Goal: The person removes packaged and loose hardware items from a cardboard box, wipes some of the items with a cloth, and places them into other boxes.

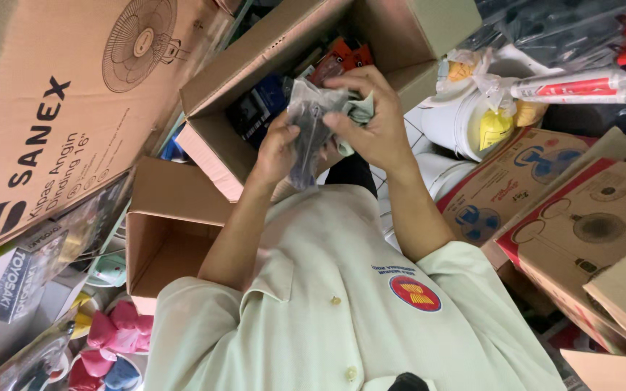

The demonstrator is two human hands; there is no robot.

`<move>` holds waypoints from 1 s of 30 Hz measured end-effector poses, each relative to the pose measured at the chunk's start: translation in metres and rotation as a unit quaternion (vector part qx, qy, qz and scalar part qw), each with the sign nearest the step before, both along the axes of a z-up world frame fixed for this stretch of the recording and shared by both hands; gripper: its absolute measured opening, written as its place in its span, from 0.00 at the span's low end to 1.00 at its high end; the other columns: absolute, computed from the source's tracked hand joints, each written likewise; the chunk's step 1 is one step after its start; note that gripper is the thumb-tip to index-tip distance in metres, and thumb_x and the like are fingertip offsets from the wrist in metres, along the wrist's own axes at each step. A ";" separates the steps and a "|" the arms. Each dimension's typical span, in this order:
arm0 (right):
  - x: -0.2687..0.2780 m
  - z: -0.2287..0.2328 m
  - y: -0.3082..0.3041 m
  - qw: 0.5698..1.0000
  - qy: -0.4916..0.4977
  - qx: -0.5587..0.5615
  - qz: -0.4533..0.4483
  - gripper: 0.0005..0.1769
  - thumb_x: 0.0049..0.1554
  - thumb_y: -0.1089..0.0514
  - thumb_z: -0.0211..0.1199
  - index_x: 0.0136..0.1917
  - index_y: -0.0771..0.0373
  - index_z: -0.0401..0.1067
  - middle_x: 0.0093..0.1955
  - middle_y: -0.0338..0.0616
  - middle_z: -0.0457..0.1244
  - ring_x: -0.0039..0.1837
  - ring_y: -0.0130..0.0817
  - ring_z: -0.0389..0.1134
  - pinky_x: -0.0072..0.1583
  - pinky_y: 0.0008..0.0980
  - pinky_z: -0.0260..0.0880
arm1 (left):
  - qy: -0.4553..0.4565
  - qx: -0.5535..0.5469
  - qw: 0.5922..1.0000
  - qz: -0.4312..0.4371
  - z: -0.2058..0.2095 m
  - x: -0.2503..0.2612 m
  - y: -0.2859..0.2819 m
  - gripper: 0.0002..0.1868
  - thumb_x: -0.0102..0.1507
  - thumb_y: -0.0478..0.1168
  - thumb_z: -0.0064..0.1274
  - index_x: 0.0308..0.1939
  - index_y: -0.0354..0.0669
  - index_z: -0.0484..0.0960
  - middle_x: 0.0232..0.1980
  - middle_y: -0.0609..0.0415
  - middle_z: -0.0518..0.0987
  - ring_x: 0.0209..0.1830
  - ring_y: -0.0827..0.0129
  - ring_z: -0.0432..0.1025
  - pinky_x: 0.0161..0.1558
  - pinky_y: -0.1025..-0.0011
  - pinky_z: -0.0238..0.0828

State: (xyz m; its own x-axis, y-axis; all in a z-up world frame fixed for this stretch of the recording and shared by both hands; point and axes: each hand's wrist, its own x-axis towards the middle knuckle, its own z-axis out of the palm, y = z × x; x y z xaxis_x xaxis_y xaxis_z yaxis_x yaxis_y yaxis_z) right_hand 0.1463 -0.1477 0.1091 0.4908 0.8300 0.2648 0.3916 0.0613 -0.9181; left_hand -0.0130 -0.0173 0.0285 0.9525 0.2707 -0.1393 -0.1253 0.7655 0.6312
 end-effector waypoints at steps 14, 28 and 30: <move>-0.034 -0.003 0.007 0.979 0.196 0.013 -0.052 0.12 0.68 0.58 0.63 0.44 0.62 0.66 0.43 0.31 0.58 0.45 0.18 0.56 0.47 0.22 0.57 | 0.017 0.300 0.928 0.221 0.037 0.001 -0.029 0.09 0.75 0.36 0.49 0.55 0.33 0.79 0.56 0.55 0.76 0.56 0.73 0.69 0.62 0.74 0.65; -0.029 0.013 0.000 0.893 0.331 0.232 -0.196 0.17 0.64 0.47 0.61 0.57 0.61 0.66 0.53 0.41 0.61 0.55 0.33 0.63 0.59 0.36 0.66 | 0.124 0.107 0.955 0.245 0.060 0.004 -0.041 0.17 0.75 0.43 0.45 0.47 0.31 0.82 0.41 0.61 0.80 0.40 0.81 0.69 0.45 0.78 0.70; -0.042 0.024 -0.004 0.934 0.114 0.259 -0.216 0.24 0.63 0.43 0.60 0.64 0.57 0.63 0.61 0.37 0.59 0.66 0.33 0.62 0.69 0.38 0.65 | 0.133 0.122 0.952 0.245 0.055 0.007 -0.046 0.16 0.75 0.42 0.45 0.46 0.32 0.82 0.40 0.61 0.79 0.39 0.81 0.68 0.43 0.78 0.69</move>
State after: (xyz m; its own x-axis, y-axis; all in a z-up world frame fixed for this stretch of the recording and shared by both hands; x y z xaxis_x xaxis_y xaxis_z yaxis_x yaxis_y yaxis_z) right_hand 0.1039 -0.1521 0.1327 0.8428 0.3310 0.4244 0.2807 0.4026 -0.8713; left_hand -0.0062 -0.0632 0.0839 0.6431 0.7291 -0.2343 -0.2400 0.4823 0.8425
